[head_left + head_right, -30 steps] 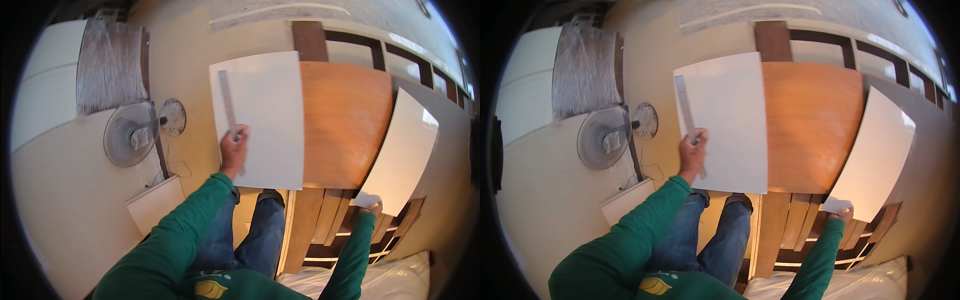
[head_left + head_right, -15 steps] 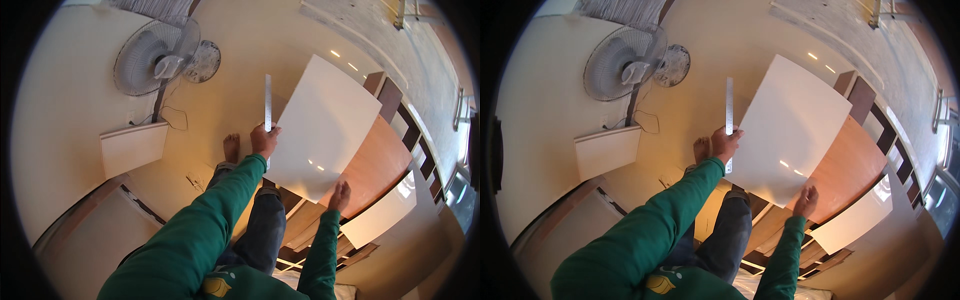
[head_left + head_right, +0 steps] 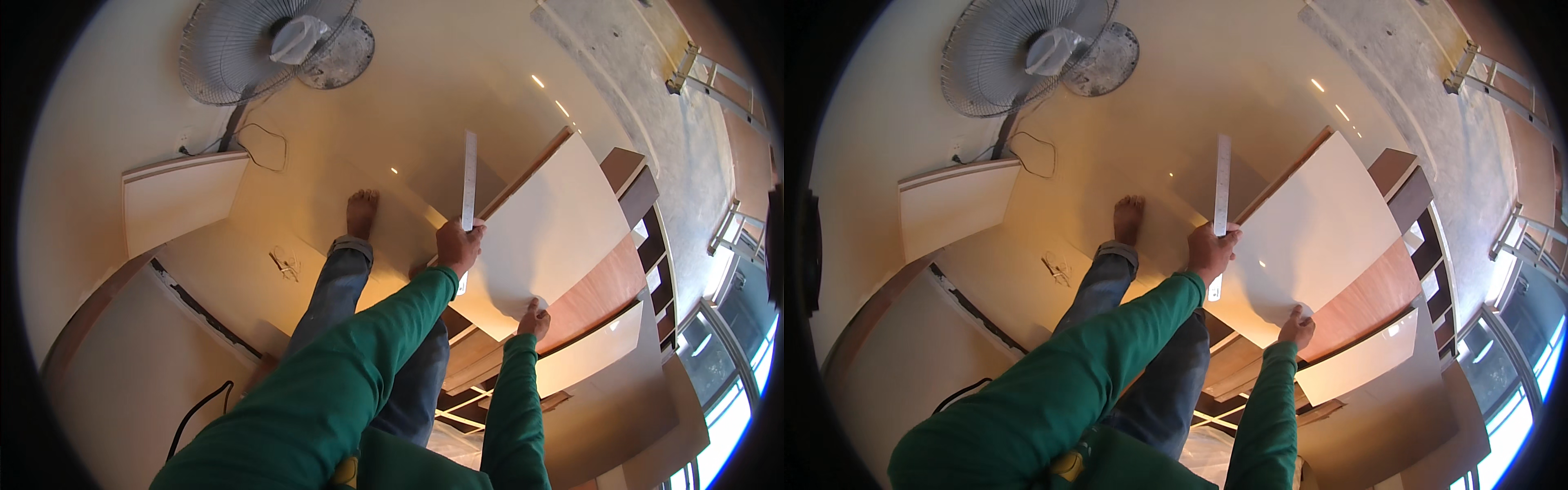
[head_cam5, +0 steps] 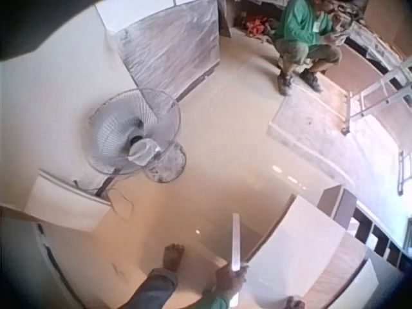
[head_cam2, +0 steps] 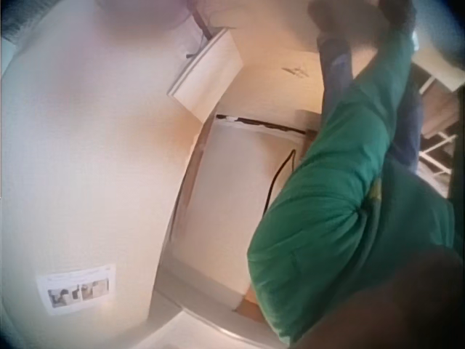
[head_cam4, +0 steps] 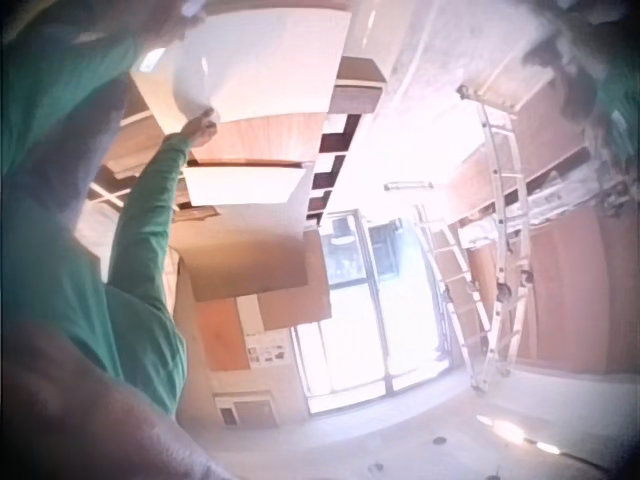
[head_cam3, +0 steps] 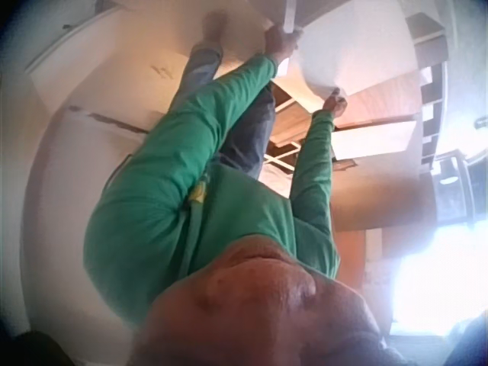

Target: The person uses a utility knife and a ruler to cut a white board on a wooden surface. They then wipe the board with a cloth and measure it with a ruler while sitting on the floor.

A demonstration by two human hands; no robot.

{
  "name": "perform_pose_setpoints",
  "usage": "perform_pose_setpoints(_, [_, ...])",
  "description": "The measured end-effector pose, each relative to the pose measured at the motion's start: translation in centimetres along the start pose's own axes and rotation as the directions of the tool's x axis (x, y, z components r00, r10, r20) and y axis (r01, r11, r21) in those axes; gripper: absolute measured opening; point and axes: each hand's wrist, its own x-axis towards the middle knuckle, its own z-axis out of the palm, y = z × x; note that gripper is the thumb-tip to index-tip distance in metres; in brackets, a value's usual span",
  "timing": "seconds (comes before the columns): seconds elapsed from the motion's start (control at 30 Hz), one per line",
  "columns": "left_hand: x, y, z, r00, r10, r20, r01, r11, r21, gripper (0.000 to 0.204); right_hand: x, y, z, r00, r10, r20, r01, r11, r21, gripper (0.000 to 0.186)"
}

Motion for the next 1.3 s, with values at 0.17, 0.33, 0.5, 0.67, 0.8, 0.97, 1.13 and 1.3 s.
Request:
perform_pose_setpoints(0.17, [-0.1, -5.3, 0.8, 0.982, 0.18, -0.055, -0.179, 0.984, 0.014, 0.014, 1.9, 2.2, -0.6, 0.997, -0.066, -0.035, 0.066, 0.998, -0.008, 0.054])
perform_pose_setpoints(0.33, [0.4, -4.2, -0.4, 0.97, 0.244, 0.0, -0.242, 0.96, 0.139, 0.016, 1.7, 2.0, -1.0, 0.998, -0.026, 0.057, 0.007, 0.949, 0.316, 0.047])
perform_pose_setpoints(0.5, [2.3, -1.6, -2.5, 0.979, 0.203, 0.036, -0.206, 0.965, 0.161, 0.013, -0.6, -0.1, 0.7, 0.992, -0.129, 0.0, 0.126, 0.973, 0.195, 0.051])
perform_pose_setpoints(0.67, [2.1, -1.0, -3.9, 0.988, 0.142, 0.063, -0.152, 0.969, 0.193, 0.013, -1.9, -1.6, 0.3, 0.997, -0.067, 0.034, 0.07, 0.991, -0.111, 0.055])
perform_pose_setpoints(0.8, [1.4, 0.1, -3.9, 0.992, 0.018, 0.123, -0.037, 0.987, 0.157, 0.016, -1.3, -1.8, 0.2, 0.999, -0.029, 0.043, 0.034, 0.99, -0.134, 0.057])
perform_pose_setpoints(0.97, [0.6, -1.1, -6.3, 0.989, 0.137, 0.06, -0.14, 0.989, 0.045, 0.024, -2.9, -1.6, -0.5, 0.987, -0.159, 0.035, 0.162, 0.982, -0.098, 0.068])
perform_pose_setpoints(1.13, [-3.3, -3.4, -16.7, 0.844, 0.535, 0.028, -0.478, 0.729, 0.489, 0.016, -14.2, 9.7, -7.9, 0.853, -0.164, 0.495, 0.391, 0.829, -0.399, 0.029])
perform_pose_setpoints(1.3, [-6.2, 3.3, -25.5, 0.745, 0.564, 0.356, -0.65, 0.493, 0.578, 0.017, -27.1, 24.9, -17.2, 0.312, 0.167, 0.935, 0.097, 0.974, -0.206, 0.023])
